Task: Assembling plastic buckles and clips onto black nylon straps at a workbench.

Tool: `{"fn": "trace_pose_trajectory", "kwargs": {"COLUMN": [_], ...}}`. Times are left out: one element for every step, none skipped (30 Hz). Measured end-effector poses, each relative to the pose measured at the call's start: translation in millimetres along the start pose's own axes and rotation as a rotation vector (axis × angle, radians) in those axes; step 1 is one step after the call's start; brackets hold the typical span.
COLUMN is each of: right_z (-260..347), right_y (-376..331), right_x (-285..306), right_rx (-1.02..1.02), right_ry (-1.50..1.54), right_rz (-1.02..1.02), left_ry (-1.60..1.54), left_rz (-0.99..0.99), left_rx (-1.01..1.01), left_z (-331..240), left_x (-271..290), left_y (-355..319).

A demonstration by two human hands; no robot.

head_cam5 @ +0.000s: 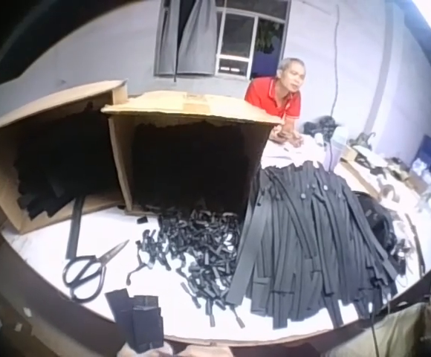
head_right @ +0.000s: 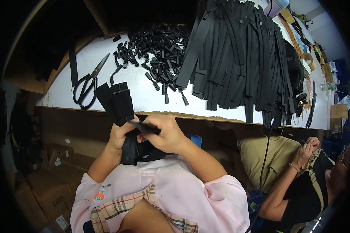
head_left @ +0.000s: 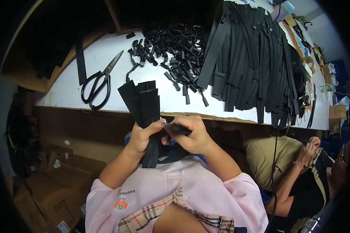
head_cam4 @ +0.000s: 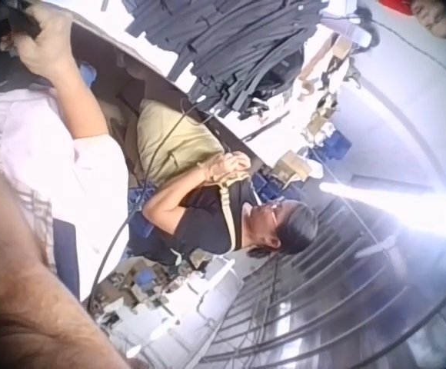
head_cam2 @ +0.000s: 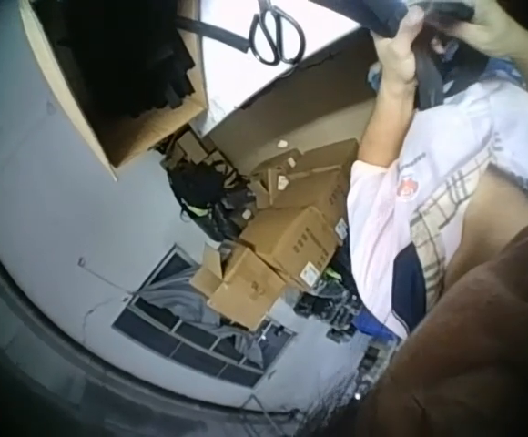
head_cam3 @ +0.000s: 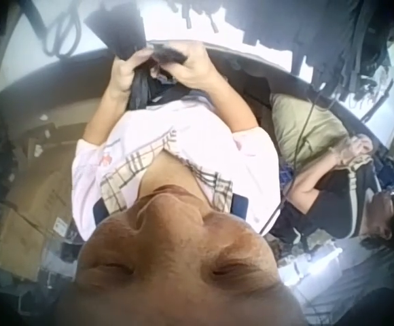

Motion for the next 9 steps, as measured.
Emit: {"fn": "trace_pose_trajectory", "kwargs": {"right_z": [2.1, 5.0, 7.7, 10.3, 11.8, 15.4, 14.0, 13.3, 13.5], "right_y": [0.2, 0.2, -0.1, -1.1, -4.4, -4.6, 3.7, 12.9, 16.7], "right_x": [-0.5, -2.9, -7.1, -12.9, -24.7, -28.9, -24.0, -15.6, -4.5], "right_rx": [0.104, 0.246, 0.39, 0.535, 0.551, 0.633, 0.568, 0.522, 0.239], "right_ry": [-0.201, -0.381, -0.554, -0.726, -0.783, -0.658, -0.709, -0.744, -0.937], "right_rz": [-0.012, -0.015, -0.015, -0.012, 0.086, 0.012, -0.017, -0.083, -0.136], "left_ry": [0.048, 0.096, 0.143, 0.097, 0.05, 0.006, 0.101, 0.134, 0.105], "left_rz": [-0.106, -0.213, -0.321, -0.277, -0.234, -0.189, -0.148, -0.233, -0.351], "left_rx": [0.004, 0.008, 0.011, 0.035, 0.058, 0.08, 0.169, -0.066, -0.23], "left_z": [1.3, 3.9, 5.3, 6.1, 6.6, 6.0, 1.8, 6.6, 13.5], "left_x": [1.2, 1.6, 3.7, 5.7, 9.4, 14.7, 24.9, 26.7, 30.4], "left_y": [-0.6, -1.2, -1.8, 0.4, 4.4, 7.5, 3.4, 1.6, 6.3]}}
Point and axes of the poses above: each hand's wrist, its own y-axis towards the middle knuckle, its own x-axis out of the back of the hand, z = x × y, the point moved 2 cm from there along y, towards the middle knuckle, and after that the axes turned 2 degrees about -x, right-handed, at the moved point
